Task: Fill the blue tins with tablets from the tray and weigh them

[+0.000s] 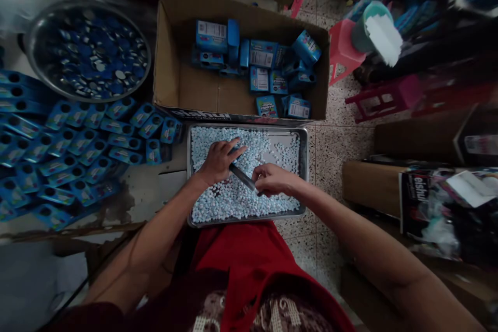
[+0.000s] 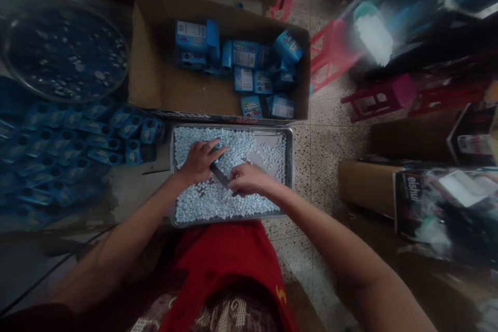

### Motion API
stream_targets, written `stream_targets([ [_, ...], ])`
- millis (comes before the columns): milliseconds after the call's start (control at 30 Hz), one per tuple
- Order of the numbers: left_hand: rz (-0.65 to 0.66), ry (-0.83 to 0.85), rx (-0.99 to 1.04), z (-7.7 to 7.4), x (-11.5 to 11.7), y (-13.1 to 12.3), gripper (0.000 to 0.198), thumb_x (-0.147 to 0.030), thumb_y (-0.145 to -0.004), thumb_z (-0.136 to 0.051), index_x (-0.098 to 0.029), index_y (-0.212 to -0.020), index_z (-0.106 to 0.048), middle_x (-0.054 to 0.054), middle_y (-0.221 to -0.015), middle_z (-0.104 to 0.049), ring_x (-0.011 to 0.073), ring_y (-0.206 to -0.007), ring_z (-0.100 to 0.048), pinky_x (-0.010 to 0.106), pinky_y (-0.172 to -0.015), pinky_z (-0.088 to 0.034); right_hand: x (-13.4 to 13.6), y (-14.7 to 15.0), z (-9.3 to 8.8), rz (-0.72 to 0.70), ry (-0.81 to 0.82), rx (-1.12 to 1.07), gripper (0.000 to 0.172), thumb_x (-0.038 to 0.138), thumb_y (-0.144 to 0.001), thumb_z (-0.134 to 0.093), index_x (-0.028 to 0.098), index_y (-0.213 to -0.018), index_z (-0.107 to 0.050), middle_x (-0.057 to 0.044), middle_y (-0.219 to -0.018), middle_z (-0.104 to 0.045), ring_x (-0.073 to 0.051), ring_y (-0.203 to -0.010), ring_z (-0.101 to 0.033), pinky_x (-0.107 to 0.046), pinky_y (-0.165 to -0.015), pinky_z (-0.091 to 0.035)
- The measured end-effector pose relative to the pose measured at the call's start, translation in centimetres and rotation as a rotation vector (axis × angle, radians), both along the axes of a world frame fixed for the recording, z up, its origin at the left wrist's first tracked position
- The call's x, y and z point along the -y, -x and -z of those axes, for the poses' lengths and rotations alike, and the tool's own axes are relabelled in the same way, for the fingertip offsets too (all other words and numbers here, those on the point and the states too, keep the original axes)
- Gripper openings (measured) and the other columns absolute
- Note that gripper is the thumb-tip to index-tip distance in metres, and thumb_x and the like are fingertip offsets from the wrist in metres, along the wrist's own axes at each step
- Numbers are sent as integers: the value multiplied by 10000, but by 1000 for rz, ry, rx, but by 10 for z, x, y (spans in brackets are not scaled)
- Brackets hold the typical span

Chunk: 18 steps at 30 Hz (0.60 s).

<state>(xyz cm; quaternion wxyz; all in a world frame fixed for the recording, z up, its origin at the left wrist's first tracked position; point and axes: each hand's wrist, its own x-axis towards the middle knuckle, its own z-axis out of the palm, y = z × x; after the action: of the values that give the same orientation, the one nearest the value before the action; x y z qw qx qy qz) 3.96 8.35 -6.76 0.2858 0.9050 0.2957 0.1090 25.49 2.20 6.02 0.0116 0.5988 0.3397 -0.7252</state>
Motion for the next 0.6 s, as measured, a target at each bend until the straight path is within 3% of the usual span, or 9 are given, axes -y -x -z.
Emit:
stream_targets([
  [100,202,138,53,1,-27,-10,743,-123,-686,-696,-247,-1404,-550,114,-1491,-506,341,-1360,-474,520,-1163,-366,18,-26,-2,23,-37,-91,152,180,-674,-583,189,-823,-610,36,-499,-565,-108,-423,-460,-218,-435,-299],
  [167,256,245,69,3,-40,-12,780,-174,-680,-734,-222,-1427,-516,125,-1413,-541,314,-1313,-511,472,-1138,-412,46,-48,4,26,-172,23,201,190,-707,-587,189,-905,-619,31,-586,-616,-119,-493,-515,-219,-484,-322],
  [233,293,307,42,2,-49,-8,900,-211,-669,-765,-227,-1503,-427,133,-1398,-522,307,-1305,-510,445,-1113,-445,78,-67,18,10,-326,349,225,193,-758,-590,182,-980,-627,24,-636,-631,-131,-549,-543,-227,-525,-317],
  [300,340,310,-15,1,-54,2,970,-160,-673,-740,-250,-1555,-348,141,-1458,-464,305,-1339,-487,422,-1093,-465,102,-79,40,-40,-371,730,223,182,-826,-570,162,-1039,-634,3,-657,-637,-146,-581,-560,-242,-551,-299],
  [400,376,246,-106,2,-57,20,807,-37,-709,-627,-259,-1468,-471,124,-1506,-448,293,-1358,-486,406,-1086,-461,108,-80,75,-154,-293,1062,199,206,-938,-520,141,-1086,-636,-70,-776,-697,-179,-679,-630,-258,-597,-312],
  [500,300,193,-143,7,-52,38,472,-59,-777,-595,-226,-1217,-635,98,-1275,-626,273,-1201,-589,401,-1039,-475,87,-66,106,-220,-318,1082,261,347,-997,-518,138,-1119,-616,-131,-935,-723,-225,-815,-680,-277,-663,-377],
  [600,8,148,-98,13,-34,56,284,-169,-787,-666,-207,-1068,-649,88,-1072,-674,279,-1056,-630,402,-950,-509,71,-40,131,-282,-411,925,283,324,-969,-565,128,-1171,-592,-168,-1038,-712,-262,-930,-675,-308,-747,-430],
])
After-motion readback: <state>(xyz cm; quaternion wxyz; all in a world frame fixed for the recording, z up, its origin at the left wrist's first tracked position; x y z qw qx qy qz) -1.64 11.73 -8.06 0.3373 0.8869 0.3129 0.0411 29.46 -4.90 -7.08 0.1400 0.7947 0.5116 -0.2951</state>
